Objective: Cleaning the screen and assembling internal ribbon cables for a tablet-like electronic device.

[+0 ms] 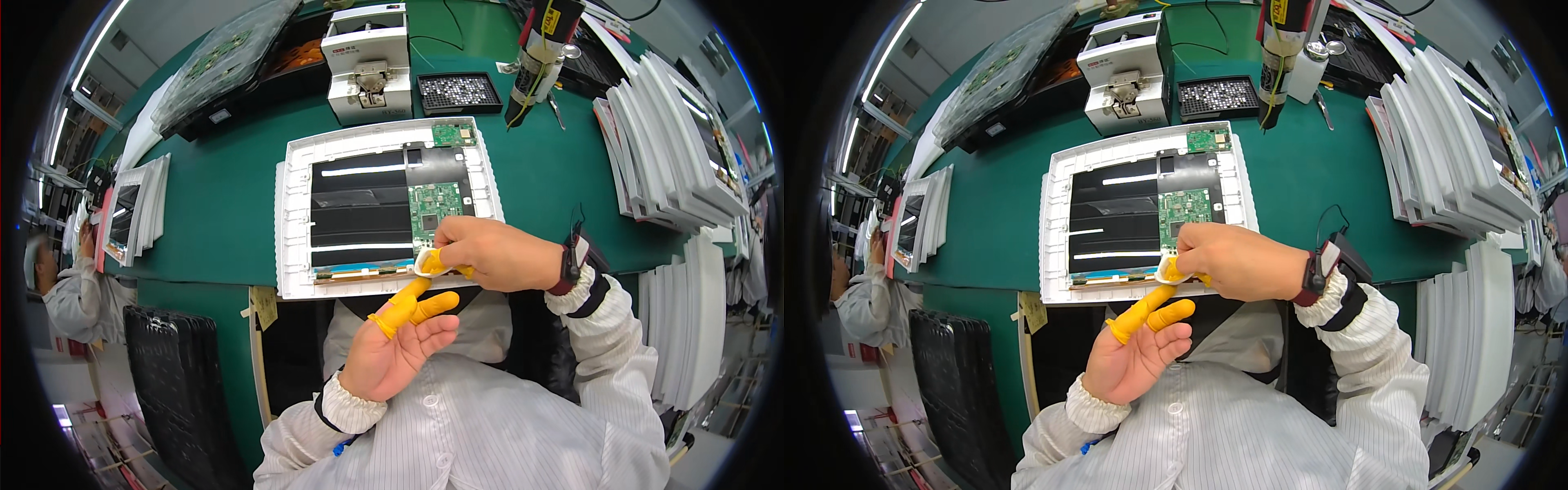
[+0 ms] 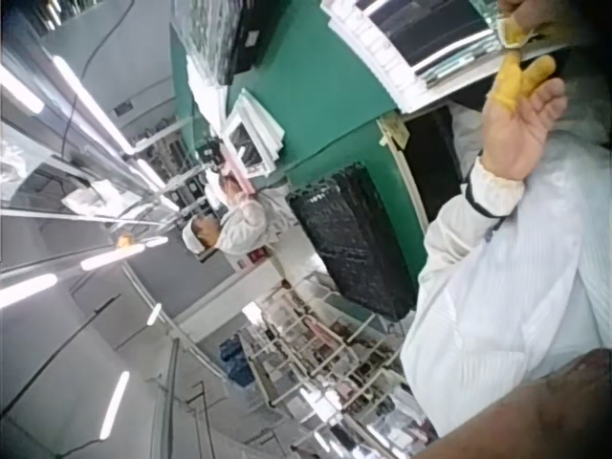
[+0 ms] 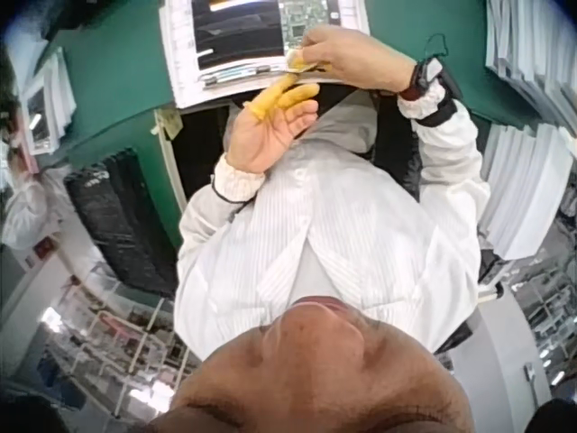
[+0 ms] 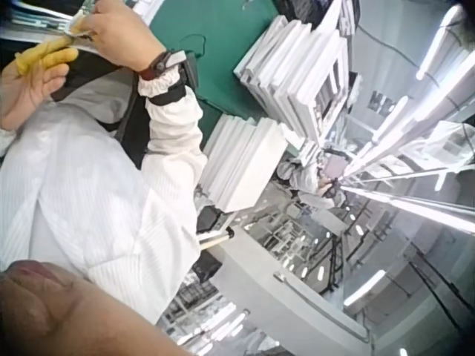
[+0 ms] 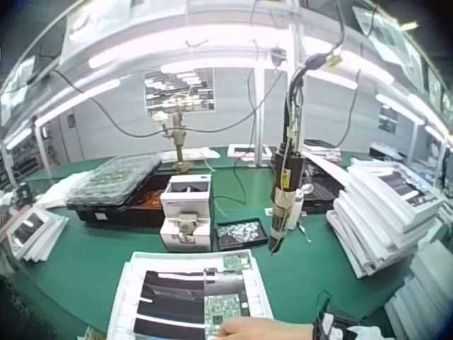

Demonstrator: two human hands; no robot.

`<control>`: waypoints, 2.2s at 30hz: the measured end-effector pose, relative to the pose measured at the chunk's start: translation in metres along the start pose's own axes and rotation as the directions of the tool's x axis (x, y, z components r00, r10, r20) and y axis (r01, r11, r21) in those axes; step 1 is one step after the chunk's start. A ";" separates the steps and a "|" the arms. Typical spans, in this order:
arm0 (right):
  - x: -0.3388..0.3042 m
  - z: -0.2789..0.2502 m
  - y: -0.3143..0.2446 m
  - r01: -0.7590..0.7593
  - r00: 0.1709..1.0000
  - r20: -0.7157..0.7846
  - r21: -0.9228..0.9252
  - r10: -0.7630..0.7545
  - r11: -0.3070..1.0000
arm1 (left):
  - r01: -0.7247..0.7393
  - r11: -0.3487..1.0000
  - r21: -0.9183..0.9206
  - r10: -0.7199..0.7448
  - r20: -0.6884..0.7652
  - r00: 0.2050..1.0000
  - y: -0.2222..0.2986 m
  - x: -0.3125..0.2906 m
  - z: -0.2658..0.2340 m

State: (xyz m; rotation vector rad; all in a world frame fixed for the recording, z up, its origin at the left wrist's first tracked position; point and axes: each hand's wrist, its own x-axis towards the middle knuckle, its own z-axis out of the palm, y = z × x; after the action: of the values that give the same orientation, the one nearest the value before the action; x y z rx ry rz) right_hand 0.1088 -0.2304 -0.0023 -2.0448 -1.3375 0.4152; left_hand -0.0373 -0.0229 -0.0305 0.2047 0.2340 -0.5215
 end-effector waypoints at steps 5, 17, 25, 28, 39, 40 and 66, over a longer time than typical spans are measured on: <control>0.002 0.003 0.005 0.048 0.999 -0.002 -0.025 -0.048 0.999 | -0.008 1.000 -0.013 0.008 0.019 1.000 -0.001 0.002 -0.004; 0.000 0.006 0.004 0.044 0.999 -0.013 0.003 -0.044 0.999 | -0.029 0.995 0.091 0.027 0.021 0.999 -0.001 0.002 -0.010; -0.008 0.003 0.006 0.035 0.999 -0.033 0.001 -0.035 0.999 | -0.028 0.997 0.071 0.026 0.024 0.999 -0.001 0.003 -0.009; 0.004 0.008 -0.001 0.081 0.996 -0.043 0.016 -0.080 0.997 | -0.042 0.997 0.060 0.039 0.044 0.998 -0.001 0.001 -0.008; -0.002 0.009 0.004 0.083 0.995 -0.055 0.032 -0.081 0.996 | -0.054 0.999 0.010 0.053 0.063 0.997 -0.001 0.000 -0.009; -0.006 0.005 0.006 0.080 0.995 -0.055 0.031 -0.078 0.996 | -0.051 0.999 0.009 0.050 0.064 0.997 -0.001 0.000 -0.007; -0.026 0.001 0.012 0.041 0.997 -0.065 -0.056 -0.044 0.998 | 0.054 0.999 0.007 -0.054 0.031 0.998 -0.009 0.015 -0.002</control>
State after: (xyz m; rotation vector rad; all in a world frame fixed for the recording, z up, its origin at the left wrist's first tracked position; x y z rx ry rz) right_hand 0.1055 -0.2569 -0.0132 -2.0524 -1.3631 0.2921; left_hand -0.0295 -0.0376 -0.0377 0.1965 0.2081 -0.5788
